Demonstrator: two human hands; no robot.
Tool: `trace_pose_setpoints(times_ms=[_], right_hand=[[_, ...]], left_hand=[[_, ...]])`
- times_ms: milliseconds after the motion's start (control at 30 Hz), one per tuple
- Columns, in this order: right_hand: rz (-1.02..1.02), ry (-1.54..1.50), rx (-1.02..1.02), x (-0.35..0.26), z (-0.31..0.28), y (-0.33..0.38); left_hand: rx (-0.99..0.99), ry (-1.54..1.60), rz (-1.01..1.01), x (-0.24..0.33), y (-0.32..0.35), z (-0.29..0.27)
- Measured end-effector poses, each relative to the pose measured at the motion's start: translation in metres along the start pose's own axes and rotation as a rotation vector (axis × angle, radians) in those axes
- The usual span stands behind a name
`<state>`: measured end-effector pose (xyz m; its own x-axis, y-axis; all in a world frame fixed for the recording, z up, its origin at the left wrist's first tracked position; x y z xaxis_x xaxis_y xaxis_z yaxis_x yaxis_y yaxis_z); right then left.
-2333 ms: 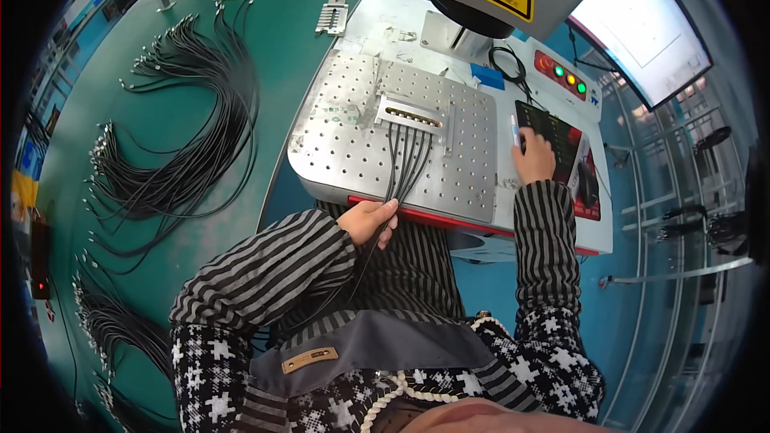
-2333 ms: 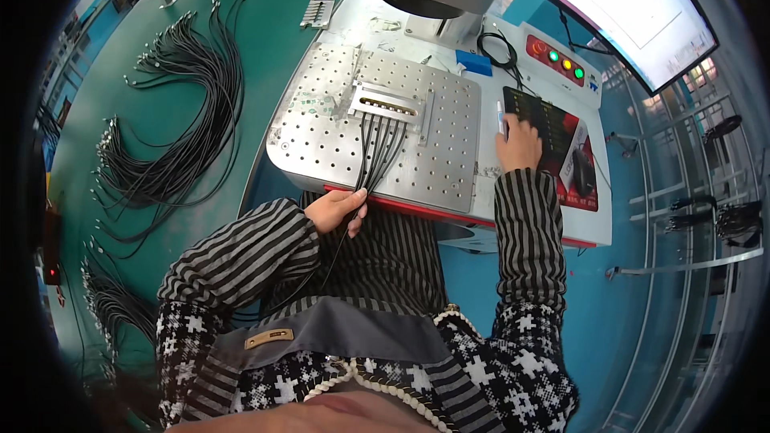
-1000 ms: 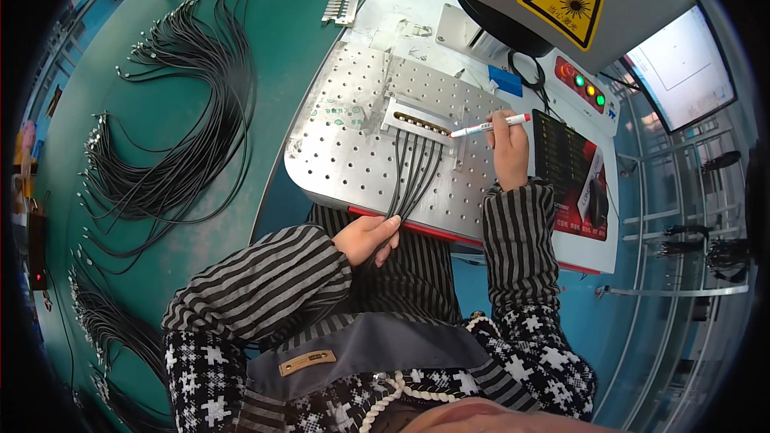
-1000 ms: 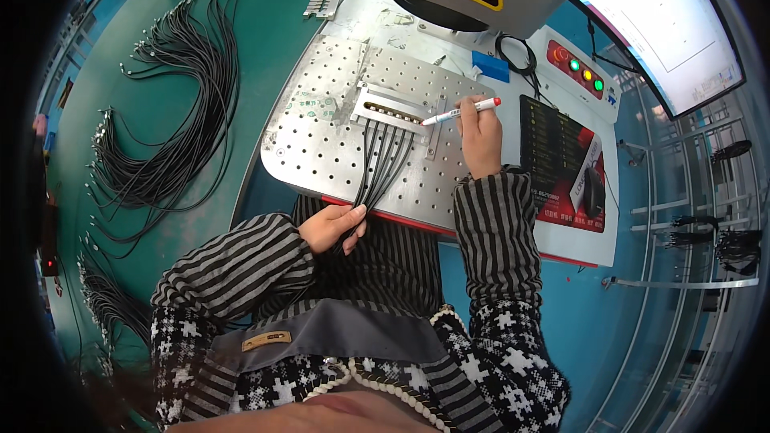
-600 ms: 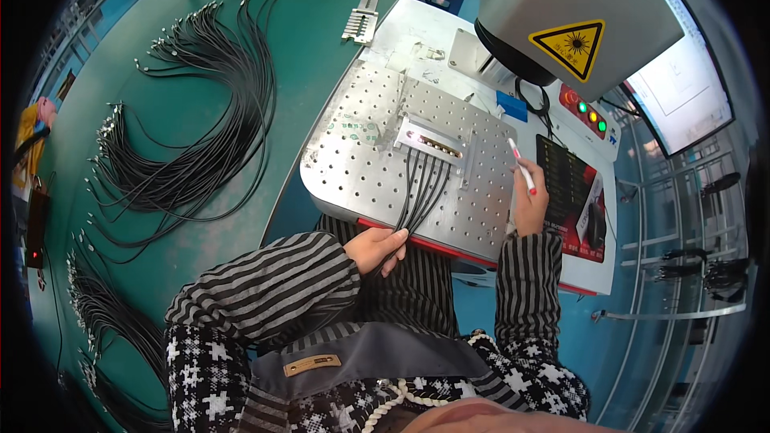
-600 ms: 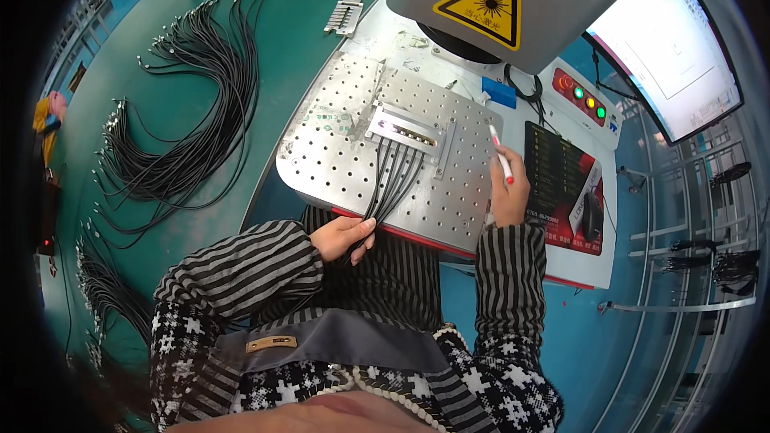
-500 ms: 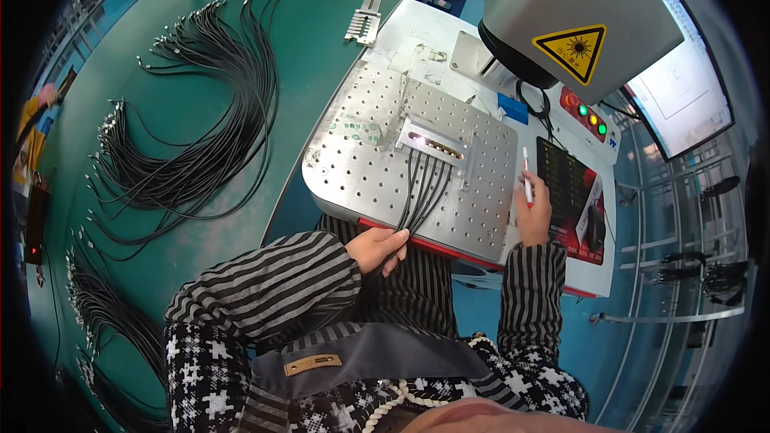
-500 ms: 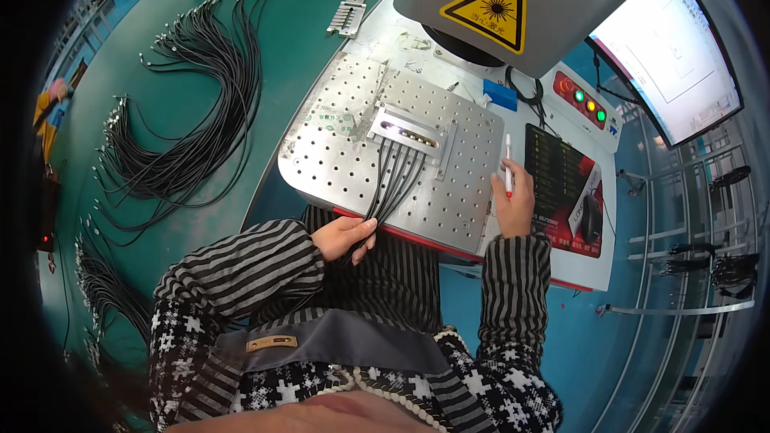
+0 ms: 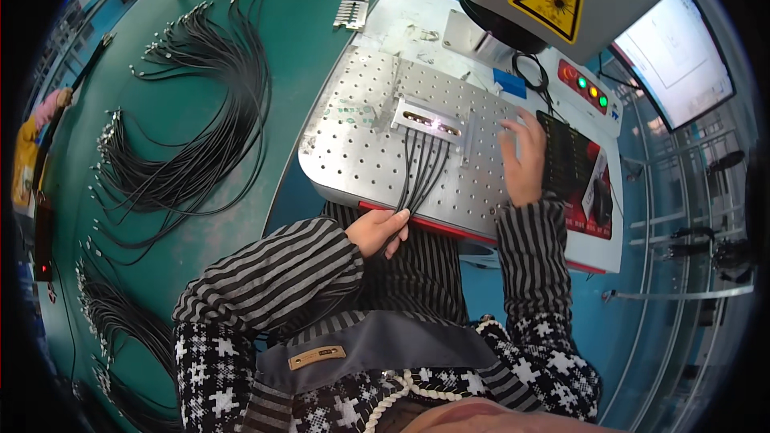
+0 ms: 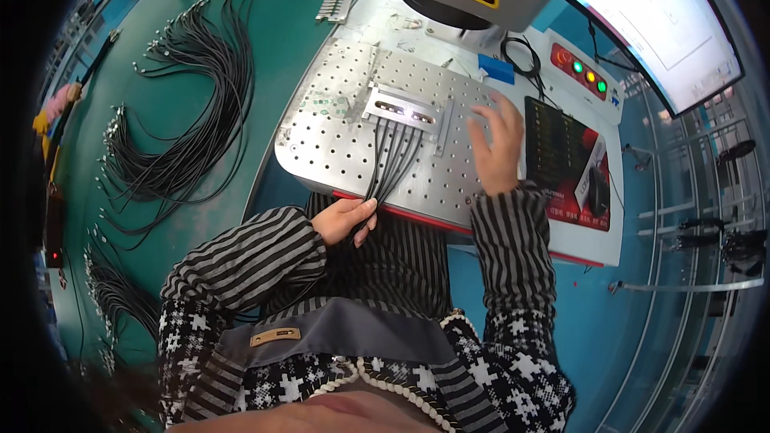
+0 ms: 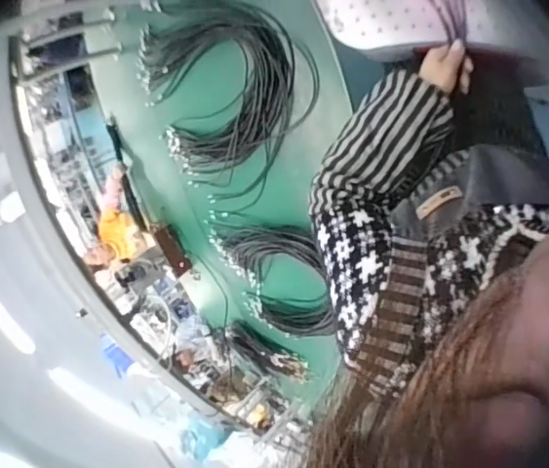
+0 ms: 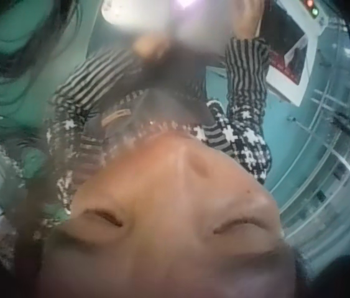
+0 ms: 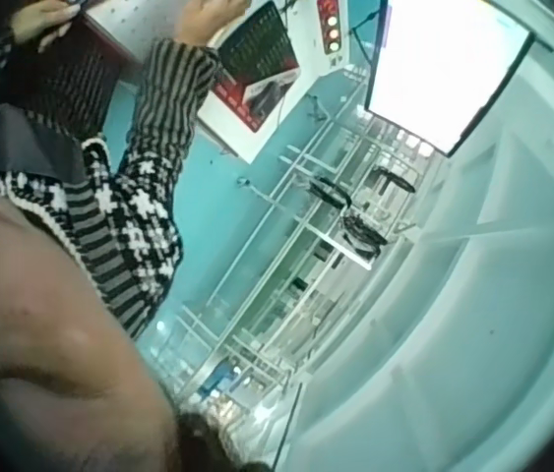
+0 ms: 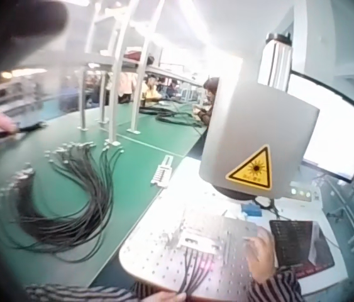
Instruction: The person places the connector ends of cables into slots on a metal fixture, covers them with a metal plate, marks the connectors under a laser machine, and removes the finished cables.
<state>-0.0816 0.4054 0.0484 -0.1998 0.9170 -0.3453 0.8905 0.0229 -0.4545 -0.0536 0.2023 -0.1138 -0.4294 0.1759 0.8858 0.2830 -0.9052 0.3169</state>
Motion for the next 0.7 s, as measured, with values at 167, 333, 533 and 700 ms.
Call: trace_pose_setpoints(times_ms=[167,333,533,700], right_hand=[[0.043,-0.051,-0.009,0.000,0.026,-0.008],[0.098,-0.110,-0.025,0.014,0.032,-0.005],[0.048,-0.146,-0.058,0.016,0.039,-0.002],[-0.138,0.075,-0.190,-0.028,0.051,0.007]], left_hand=[[0.005,0.003,0.007,0.001,0.000,-0.004],[-0.015,-0.007,-0.027,0.001,0.001,-0.003],[-0.009,-0.010,-0.024,-0.003,0.001,-0.003],[0.032,-0.018,-0.062,-0.003,0.016,-0.011]])
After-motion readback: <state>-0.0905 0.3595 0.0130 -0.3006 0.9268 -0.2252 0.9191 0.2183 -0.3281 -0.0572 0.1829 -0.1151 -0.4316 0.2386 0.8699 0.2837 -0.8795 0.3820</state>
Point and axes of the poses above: each hand's wrist, its own y-axis away from the middle knuckle, its own z-axis out of the palm, x = y × z, the point moved 10 cm from there along -y, towards the middle knuckle, and after that the axes turned 14 degrees about -x, right-handed, at the moved point
